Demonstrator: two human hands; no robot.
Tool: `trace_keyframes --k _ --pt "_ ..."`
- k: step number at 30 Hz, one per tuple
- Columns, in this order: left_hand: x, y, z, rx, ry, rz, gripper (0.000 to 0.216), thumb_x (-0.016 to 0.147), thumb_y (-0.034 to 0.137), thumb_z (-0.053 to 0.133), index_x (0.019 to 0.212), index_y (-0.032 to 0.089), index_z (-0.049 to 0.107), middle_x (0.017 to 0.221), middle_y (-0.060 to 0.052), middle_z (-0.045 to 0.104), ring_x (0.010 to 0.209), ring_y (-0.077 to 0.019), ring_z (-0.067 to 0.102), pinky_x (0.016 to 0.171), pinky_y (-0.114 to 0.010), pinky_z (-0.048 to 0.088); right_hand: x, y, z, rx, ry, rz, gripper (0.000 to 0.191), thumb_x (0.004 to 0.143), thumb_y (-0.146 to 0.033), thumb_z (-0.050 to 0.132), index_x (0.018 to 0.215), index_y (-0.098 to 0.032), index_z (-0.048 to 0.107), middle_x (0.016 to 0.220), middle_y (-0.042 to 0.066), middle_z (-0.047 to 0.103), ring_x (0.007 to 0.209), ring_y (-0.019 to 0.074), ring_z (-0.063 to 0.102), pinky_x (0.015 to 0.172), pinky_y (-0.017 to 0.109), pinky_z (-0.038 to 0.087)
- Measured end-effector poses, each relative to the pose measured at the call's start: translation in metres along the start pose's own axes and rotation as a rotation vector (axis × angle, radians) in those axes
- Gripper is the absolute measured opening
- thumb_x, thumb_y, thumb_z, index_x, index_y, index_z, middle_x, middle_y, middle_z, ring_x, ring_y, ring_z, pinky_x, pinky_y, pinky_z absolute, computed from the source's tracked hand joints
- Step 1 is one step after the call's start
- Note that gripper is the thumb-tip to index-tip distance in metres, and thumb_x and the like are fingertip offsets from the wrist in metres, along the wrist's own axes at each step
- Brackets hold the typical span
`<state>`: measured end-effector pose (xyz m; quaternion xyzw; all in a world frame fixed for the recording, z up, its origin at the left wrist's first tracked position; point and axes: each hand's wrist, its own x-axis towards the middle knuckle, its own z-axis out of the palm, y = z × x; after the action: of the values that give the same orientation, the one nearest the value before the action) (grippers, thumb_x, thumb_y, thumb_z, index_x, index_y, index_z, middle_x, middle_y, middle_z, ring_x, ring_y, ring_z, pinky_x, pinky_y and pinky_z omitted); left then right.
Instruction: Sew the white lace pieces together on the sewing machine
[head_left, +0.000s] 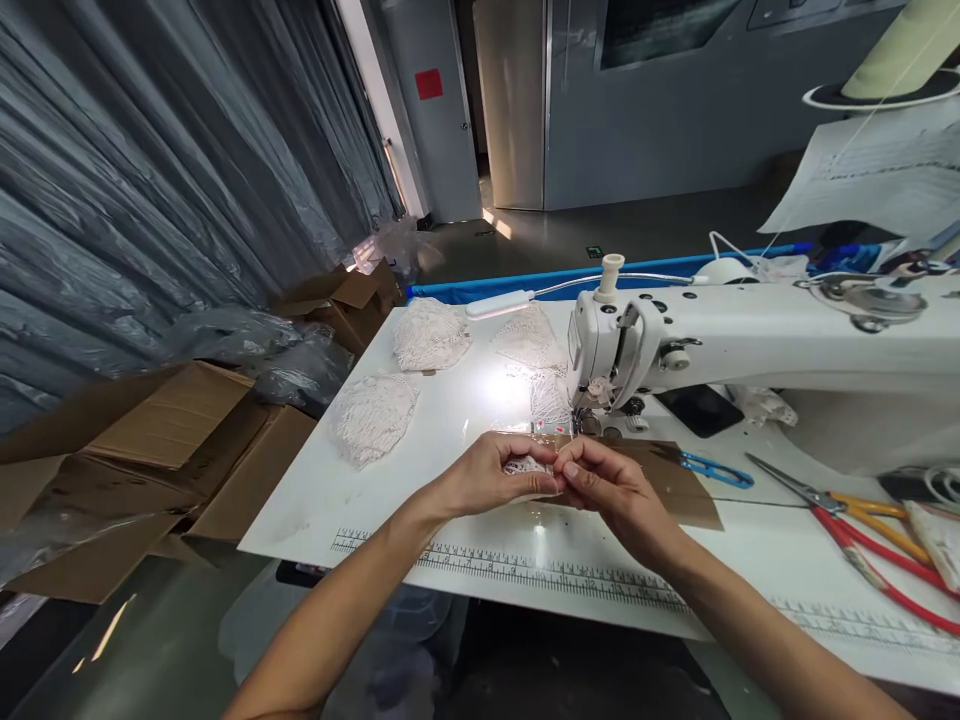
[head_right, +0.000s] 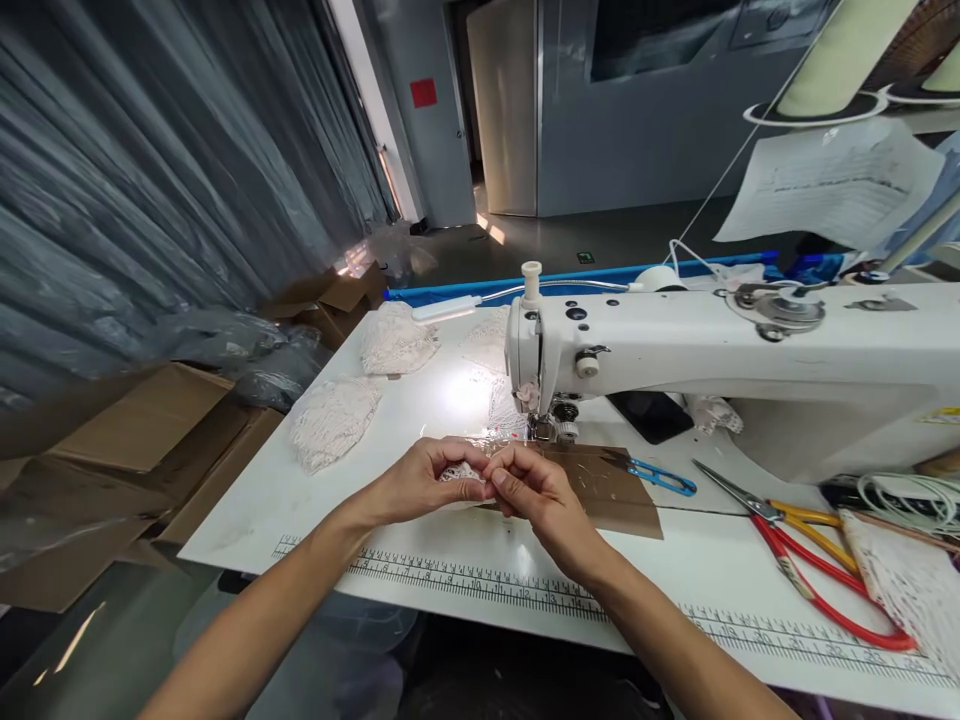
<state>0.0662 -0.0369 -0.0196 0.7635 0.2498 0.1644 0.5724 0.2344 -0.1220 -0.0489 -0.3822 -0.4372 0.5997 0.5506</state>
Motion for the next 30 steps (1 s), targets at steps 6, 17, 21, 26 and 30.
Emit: trace_keyframes --k 6,17,21,26,30 --pt "-0.006 0.008 -0.008 0.216 0.009 0.022 0.021 0.084 0.035 0.065 0.080 0.014 0.069 0.077 -0.002 0.065 0.075 -0.0135 0.057 0.069 -0.023 0.044 -0.001 -0.002 0.007 -0.059 -0.027 0.007 0.025 0.084 -0.042 0.064 0.078 -0.019 0.057 0.067 -0.002 0.049 0.059 0.0106 0.036 0.055 0.025 0.030" --pt "-0.013 -0.013 -0.009 0.065 0.110 -0.052 0.023 0.085 0.032 0.063 0.100 0.015 0.067 0.087 -0.004 0.063 0.072 -0.0118 0.056 0.065 -0.022 0.043 -0.005 0.000 0.008 -0.387 0.076 -0.092 0.023 0.093 -0.041 0.048 0.085 -0.020 0.054 0.075 0.000 0.049 0.070 0.0140 0.046 0.066 0.028 0.040" --pt "-0.016 -0.010 -0.008 0.012 0.123 -0.035 0.017 0.082 0.030 0.066 0.082 0.013 0.066 0.082 -0.004 0.063 0.076 -0.0133 0.058 0.070 -0.024 0.045 -0.002 -0.008 0.033 -0.688 -0.128 -0.327 0.015 0.092 -0.027 0.042 0.088 -0.020 0.055 0.079 0.003 0.055 0.071 0.0156 0.049 0.067 0.029 0.041" --pt "-0.027 -0.008 -0.013 0.074 0.340 -0.065 0.016 0.083 0.030 0.066 0.079 0.014 0.065 0.089 -0.005 0.067 0.085 -0.0157 0.061 0.078 -0.026 0.047 -0.003 0.001 0.004 -0.959 0.233 -0.221 0.017 0.087 -0.027 0.043 0.073 -0.021 0.052 0.060 0.001 0.053 0.054 0.0150 0.046 0.053 0.028 0.036" --pt "-0.023 -0.017 -0.010 -0.094 0.330 -0.114 0.020 0.079 0.031 0.071 0.083 0.014 0.061 0.090 -0.006 0.067 0.086 -0.0158 0.062 0.077 -0.027 0.049 -0.016 0.002 -0.021 -0.937 0.159 -0.073 0.020 0.091 -0.034 0.044 0.085 -0.021 0.057 0.062 0.000 0.056 0.054 0.0145 0.048 0.053 0.028 0.038"
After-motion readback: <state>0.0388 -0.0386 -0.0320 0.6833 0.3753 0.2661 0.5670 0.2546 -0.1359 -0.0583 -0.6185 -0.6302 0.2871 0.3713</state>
